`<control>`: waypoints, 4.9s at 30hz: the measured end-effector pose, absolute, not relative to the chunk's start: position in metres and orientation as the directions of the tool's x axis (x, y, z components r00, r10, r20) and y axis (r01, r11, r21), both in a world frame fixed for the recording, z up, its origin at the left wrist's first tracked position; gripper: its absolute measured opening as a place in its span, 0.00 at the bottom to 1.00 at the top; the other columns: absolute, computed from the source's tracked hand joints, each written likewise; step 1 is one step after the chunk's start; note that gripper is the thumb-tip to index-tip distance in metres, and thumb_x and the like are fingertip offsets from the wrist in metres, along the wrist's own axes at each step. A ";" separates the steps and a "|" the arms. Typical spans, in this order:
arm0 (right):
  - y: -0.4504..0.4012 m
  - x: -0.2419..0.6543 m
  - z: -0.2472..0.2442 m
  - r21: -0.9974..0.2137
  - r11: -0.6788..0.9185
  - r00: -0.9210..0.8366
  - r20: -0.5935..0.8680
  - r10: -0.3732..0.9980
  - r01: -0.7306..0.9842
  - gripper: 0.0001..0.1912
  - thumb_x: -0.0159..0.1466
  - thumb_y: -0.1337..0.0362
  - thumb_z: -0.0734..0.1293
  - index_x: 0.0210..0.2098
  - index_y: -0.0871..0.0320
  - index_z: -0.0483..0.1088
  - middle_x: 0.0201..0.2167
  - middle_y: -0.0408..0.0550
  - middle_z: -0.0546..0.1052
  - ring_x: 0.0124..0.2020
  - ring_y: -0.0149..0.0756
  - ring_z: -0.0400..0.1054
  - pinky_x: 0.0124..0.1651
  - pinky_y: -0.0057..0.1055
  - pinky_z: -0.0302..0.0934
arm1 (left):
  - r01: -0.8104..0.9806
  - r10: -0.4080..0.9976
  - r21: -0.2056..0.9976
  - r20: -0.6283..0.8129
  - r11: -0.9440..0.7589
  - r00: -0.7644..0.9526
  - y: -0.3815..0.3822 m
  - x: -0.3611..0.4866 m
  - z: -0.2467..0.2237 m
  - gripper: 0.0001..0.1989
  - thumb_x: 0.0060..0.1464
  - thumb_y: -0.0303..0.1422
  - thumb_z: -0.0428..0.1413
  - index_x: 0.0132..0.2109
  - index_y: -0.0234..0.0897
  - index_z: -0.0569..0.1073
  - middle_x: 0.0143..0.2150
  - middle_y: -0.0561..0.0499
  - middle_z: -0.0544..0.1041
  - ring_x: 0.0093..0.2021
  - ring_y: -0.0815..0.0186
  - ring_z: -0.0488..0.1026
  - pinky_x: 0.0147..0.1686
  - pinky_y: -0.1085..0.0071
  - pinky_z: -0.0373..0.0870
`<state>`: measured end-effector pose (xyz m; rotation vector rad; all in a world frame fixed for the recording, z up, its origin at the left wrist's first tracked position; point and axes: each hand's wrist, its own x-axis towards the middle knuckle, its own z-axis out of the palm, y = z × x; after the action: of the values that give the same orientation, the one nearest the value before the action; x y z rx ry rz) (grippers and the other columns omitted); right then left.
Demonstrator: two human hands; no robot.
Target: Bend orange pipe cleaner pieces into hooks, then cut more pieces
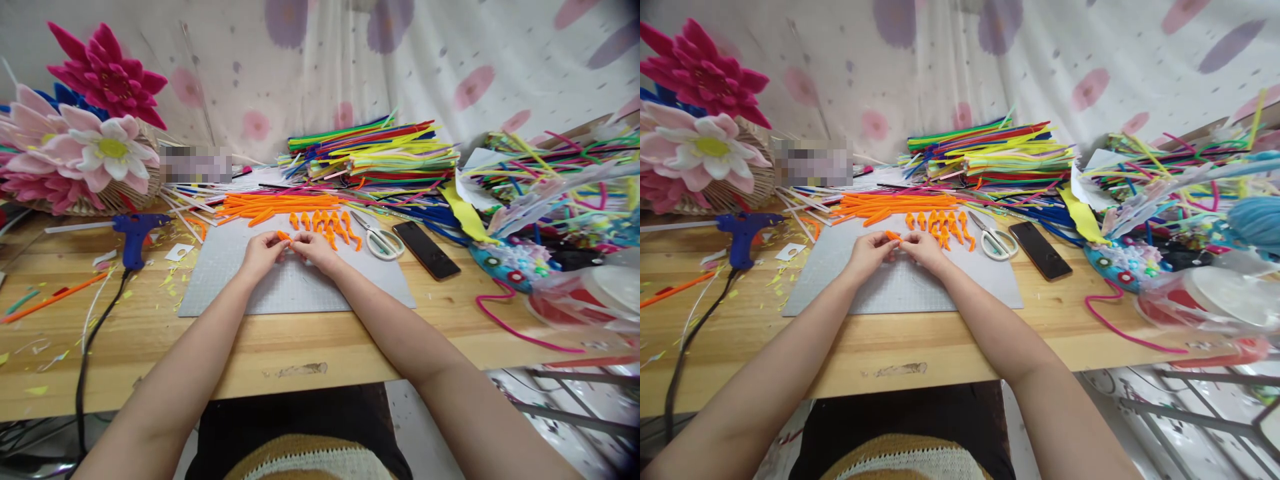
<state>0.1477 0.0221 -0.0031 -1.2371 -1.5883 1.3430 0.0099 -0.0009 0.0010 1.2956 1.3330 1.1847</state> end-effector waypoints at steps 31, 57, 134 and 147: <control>0.020 0.136 -0.012 -0.977 0.035 -0.137 0.006 0.990 0.210 0.05 0.53 0.68 0.63 0.21 0.60 0.64 0.16 0.38 0.68 0.16 0.27 0.66 0.21 0.22 0.59 | 0.035 0.979 0.999 0.030 -0.023 -0.200 0.001 0.019 -0.010 0.13 0.38 0.34 0.58 0.33 0.33 0.76 0.25 0.53 0.73 0.23 0.71 0.68 0.22 0.74 0.69; 0.019 0.138 -0.011 -0.903 0.185 -0.094 0.161 0.982 0.387 0.07 0.52 0.65 0.63 0.20 0.60 0.68 0.25 0.44 0.71 0.25 0.29 0.67 0.32 0.27 0.61 | 0.205 0.971 0.977 0.099 -0.054 -0.217 0.000 0.017 -0.008 0.07 0.39 0.34 0.58 0.27 0.35 0.73 0.22 0.55 0.71 0.21 0.72 0.66 0.21 0.77 0.65; 0.018 0.154 0.000 -0.981 0.193 -0.609 0.148 0.779 0.008 0.13 0.52 0.55 0.67 0.22 0.60 0.71 0.24 0.42 0.73 0.30 0.30 0.65 0.40 0.30 0.57 | 0.240 0.982 0.964 0.149 -0.118 -0.115 0.003 0.008 0.002 0.16 0.42 0.41 0.59 0.19 0.35 0.65 0.14 0.57 0.64 0.15 0.75 0.58 0.16 0.76 0.52; 0.021 0.163 0.009 -0.990 0.139 -0.399 0.127 0.908 0.000 0.11 0.50 0.59 0.66 0.20 0.60 0.63 0.18 0.37 0.63 0.21 0.23 0.52 0.24 0.24 0.44 | 0.154 0.998 0.987 0.042 -0.048 0.044 -0.001 0.000 0.013 0.14 0.47 0.39 0.56 0.21 0.35 0.65 0.13 0.59 0.57 0.11 0.76 0.53 0.11 0.76 0.49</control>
<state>0.1628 0.0212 0.0087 -0.9037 -1.5864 1.3802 -0.0001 -0.0011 0.0125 1.3759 1.2700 1.1348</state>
